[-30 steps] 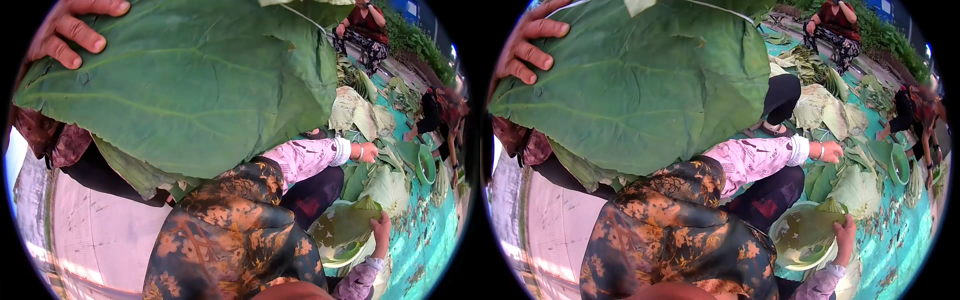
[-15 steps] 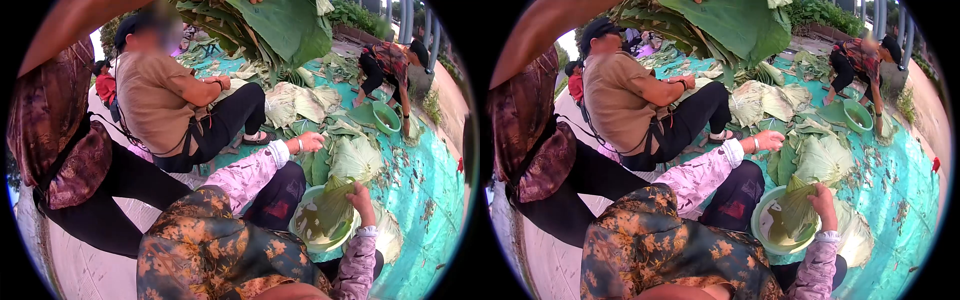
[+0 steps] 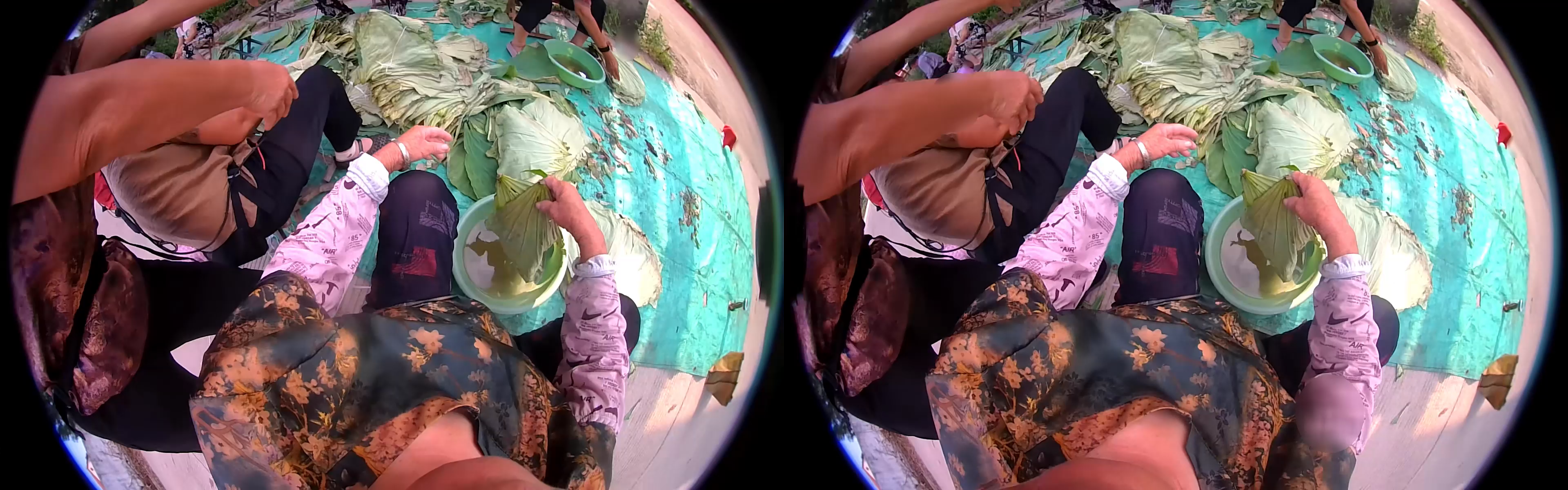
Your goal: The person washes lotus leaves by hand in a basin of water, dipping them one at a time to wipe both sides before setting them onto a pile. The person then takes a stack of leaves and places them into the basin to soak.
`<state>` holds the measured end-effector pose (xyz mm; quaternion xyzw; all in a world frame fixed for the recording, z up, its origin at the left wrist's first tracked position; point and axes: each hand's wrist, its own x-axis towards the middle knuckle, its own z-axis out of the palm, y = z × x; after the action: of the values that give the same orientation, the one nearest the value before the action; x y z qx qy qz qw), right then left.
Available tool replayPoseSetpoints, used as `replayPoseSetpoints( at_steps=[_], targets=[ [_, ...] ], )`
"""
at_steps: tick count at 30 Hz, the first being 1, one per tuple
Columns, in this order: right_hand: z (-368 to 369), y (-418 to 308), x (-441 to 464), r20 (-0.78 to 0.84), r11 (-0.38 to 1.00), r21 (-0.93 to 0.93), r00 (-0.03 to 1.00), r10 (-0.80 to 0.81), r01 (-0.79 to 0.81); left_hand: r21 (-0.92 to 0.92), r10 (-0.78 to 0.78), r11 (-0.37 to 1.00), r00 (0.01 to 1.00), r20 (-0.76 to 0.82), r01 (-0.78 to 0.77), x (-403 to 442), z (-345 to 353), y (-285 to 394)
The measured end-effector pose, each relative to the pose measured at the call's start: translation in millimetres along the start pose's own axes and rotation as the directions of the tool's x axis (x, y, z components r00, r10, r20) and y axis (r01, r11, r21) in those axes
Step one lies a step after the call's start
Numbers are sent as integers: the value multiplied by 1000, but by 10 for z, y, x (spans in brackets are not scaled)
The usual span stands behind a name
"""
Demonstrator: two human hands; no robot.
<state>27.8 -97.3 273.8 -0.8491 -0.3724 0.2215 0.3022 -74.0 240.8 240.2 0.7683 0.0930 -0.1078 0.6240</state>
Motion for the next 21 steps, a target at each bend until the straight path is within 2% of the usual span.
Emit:
replayPoseSetpoints(
  at_steps=[9, 11, 14, 15, 17, 19, 20, 21],
  targets=[
    [-60, 70, 78, 23, 1000, 8, 999, 26, -26, -66, -203, 978, 970, -131, 196, -301, -327, -498],
    [-49, 74, 68, 24, 1000, 11, 999, 23, -23, -44, -207, 978, 967, -151, 203, -379, -376, -524],
    [-30, 87, 53, 15, 1000, 12, 1000, 21, -21, 23, -160, 986, 971, -177, 167, -455, -350, -169],
    [-22, 91, 49, 12, 1000, 12, 1000, 23, -23, 45, -123, 990, 978, -169, 132, -442, -307, -7],
    [-30, 98, 73, -2, 999, 53, 1000, 6, -6, -20, 29, 999, 996, -90, -31, -286, -207, 155],
    [-60, 61, 43, 0, 991, 134, 1000, -6, 6, 26, 111, 993, 992, 56, -113, -114, 12, 378],
    [-39, 73, 26, 7, 970, 242, 999, 33, -34, 51, 66, 996, 990, 125, -73, -106, 177, 566],
    [-58, 60, 11, -7, 974, 225, 1000, 11, -9, 73, 89, 992, 985, 151, -101, -37, 327, 621]
  ],
)
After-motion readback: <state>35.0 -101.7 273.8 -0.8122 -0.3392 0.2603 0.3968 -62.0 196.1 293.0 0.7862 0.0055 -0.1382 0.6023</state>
